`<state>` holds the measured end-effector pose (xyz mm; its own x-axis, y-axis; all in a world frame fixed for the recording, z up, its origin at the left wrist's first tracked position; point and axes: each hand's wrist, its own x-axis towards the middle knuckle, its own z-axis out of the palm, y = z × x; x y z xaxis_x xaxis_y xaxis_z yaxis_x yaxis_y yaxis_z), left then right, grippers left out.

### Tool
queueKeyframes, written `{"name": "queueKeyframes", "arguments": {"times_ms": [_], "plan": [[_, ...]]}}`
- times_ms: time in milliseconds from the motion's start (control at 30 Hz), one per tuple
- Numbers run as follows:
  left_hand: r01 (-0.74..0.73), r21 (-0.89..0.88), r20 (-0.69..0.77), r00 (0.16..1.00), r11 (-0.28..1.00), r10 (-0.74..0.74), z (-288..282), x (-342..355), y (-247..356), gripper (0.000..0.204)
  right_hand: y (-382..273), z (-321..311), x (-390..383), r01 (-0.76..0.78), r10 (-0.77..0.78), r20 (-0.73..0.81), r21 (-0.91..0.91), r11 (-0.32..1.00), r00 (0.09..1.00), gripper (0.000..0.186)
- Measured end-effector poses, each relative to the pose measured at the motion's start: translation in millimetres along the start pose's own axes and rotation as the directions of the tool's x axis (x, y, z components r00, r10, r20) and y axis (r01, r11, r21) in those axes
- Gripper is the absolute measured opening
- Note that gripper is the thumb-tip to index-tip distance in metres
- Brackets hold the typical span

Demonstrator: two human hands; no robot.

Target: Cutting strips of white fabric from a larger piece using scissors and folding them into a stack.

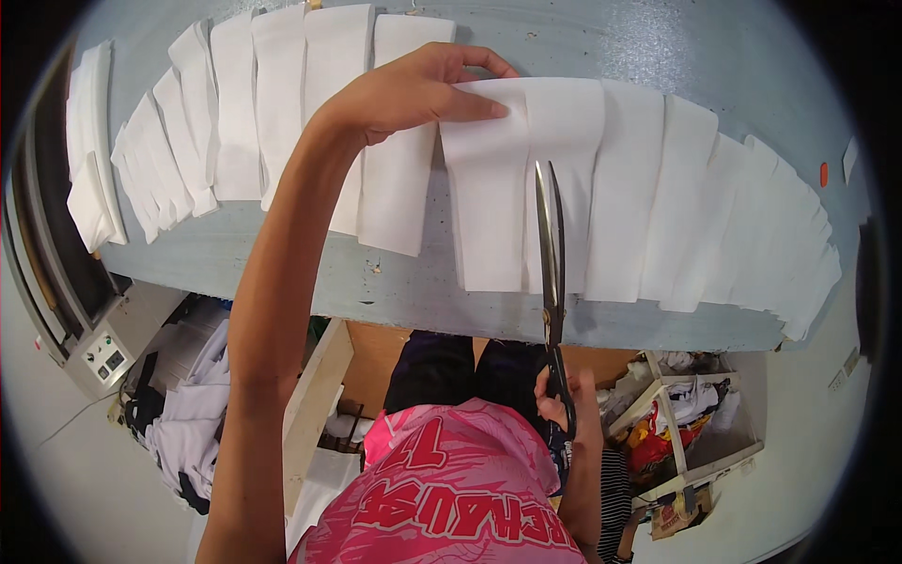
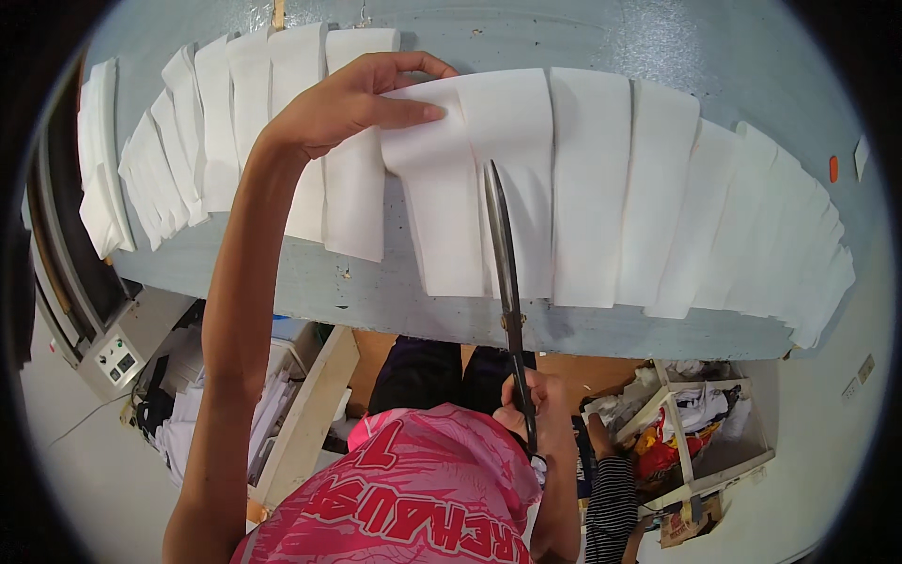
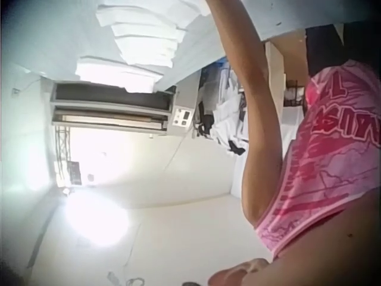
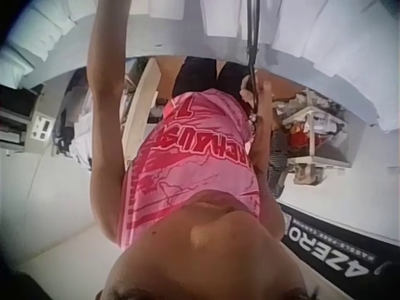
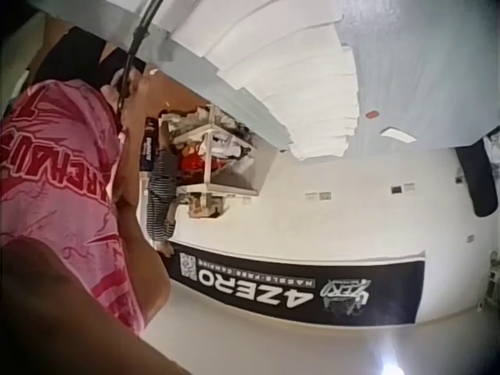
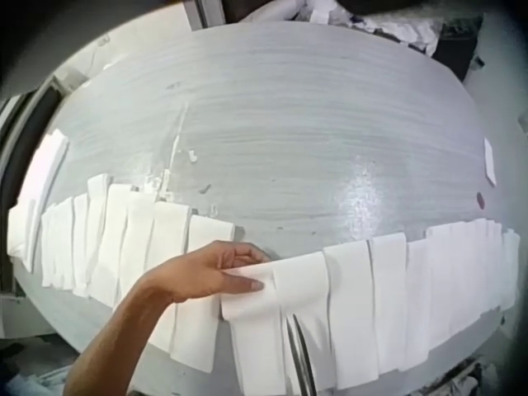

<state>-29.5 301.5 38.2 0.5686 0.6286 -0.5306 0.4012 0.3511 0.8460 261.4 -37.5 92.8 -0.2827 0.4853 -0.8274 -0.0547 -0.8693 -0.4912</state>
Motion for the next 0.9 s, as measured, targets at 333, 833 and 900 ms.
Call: {"name": "queueKeyframes", "arguments": {"times_ms": [333,833,900], "plan": [[-0.004,0.007,0.026,1.0,1.0,0.004,-6,-3,8,0.052,-6,13,15,-0.022,0.022,-0.005,-0.072,0.997,1.0,0.066],[-0.07,-0.005,0.034,0.997,0.998,0.07,-16,1,-2,0.048,-19,22,30,0.056,-0.056,-0.004,0.017,0.998,0.998,0.074],[0.048,-0.036,0.096,0.994,0.998,-0.044,-20,6,15,0.044,-23,28,33,0.096,-0.093,-0.067,0.04,0.995,0.993,0.074]]}}
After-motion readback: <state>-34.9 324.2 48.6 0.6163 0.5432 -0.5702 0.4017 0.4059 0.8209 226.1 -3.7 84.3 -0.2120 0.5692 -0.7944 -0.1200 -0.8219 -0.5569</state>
